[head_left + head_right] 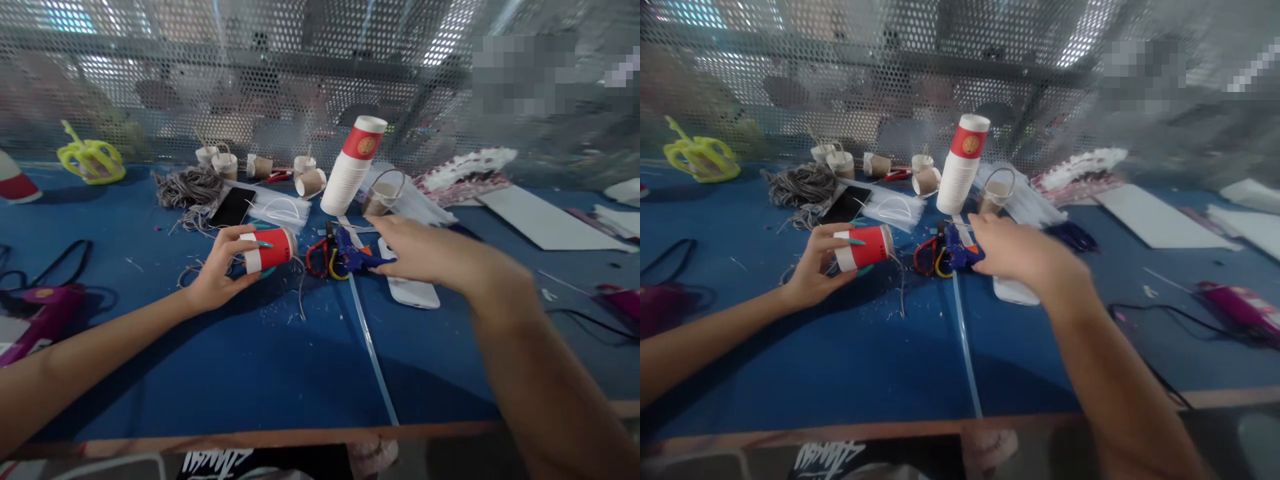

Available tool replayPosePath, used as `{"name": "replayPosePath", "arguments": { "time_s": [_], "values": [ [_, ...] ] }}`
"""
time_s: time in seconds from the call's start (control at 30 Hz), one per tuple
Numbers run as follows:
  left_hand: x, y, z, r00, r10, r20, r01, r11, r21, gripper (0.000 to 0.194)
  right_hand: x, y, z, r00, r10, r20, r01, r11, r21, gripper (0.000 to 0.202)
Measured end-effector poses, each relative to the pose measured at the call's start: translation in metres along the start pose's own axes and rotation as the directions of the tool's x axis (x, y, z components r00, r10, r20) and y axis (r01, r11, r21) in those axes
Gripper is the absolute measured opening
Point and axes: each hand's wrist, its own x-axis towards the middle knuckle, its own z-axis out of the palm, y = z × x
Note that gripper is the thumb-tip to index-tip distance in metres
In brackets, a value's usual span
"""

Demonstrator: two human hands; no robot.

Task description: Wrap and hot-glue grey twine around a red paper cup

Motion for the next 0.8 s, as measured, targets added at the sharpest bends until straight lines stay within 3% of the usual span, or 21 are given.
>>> {"name": "replayPosePath", "arguments": {
  "time_s": [0.03, 0.1, 0.23, 0.33, 0.43, 0.53, 0.7, 0.8],
  "values": [
    [0.000, -0.001, 0.000, 1.000, -0.002, 0.000, 0.002, 1.000, 0.002, 0.054, 0.002, 0.000, 0.012, 0.996, 0.065, 0.062, -0.063, 0.997, -0.033, 0.094],
    [-0.001, -0.002, 0.000, 1.000, -0.011, -0.006, 0.011, 1.000, -0.001, 0.055, 0.005, 0.000, 0.035, 0.992, 0.076, 0.103, -0.074, 0.997, -0.026, 0.095],
    [0.000, -0.002, 0.002, 1.000, -0.010, -0.008, 0.010, 0.999, -0.049, 0.055, 0.011, 0.004, 0.062, 0.999, -0.034, 0.029, 0.035, 0.999, -0.028, 0.064],
    [0.001, 0.000, 0.003, 1.000, -0.014, -0.025, 0.012, 0.995, -0.104, 0.054, 0.017, 0.011, 0.072, 0.999, -0.029, -0.041, 0.027, 0.999, -0.038, 0.046],
    [0.002, 0.003, 0.003, 0.999, -0.026, -0.030, 0.022, 0.992, -0.125, 0.055, 0.022, 0.018, 0.074, 0.996, 0.022, -0.081, -0.023, 1.000, -0.006, 0.044],
    [0.002, 0.005, 0.002, 1.000, -0.021, -0.021, 0.019, 0.993, -0.120, 0.054, 0.021, 0.022, 0.069, 0.972, 0.078, -0.222, -0.051, 0.991, 0.127, 0.044],
    [0.000, 0.006, 0.002, 0.996, -0.088, -0.003, 0.087, 0.986, -0.145, 0.057, 0.008, 0.011, 0.055, 0.912, 0.074, -0.404, 0.066, 0.945, 0.320, 0.031],
    [-0.001, 0.004, 0.002, 0.995, -0.101, 0.009, 0.101, 0.983, -0.153, 0.063, 0.002, -0.006, 0.056, 0.835, 0.154, -0.528, 0.129, 0.878, 0.460, 0.027]
  ]
}}
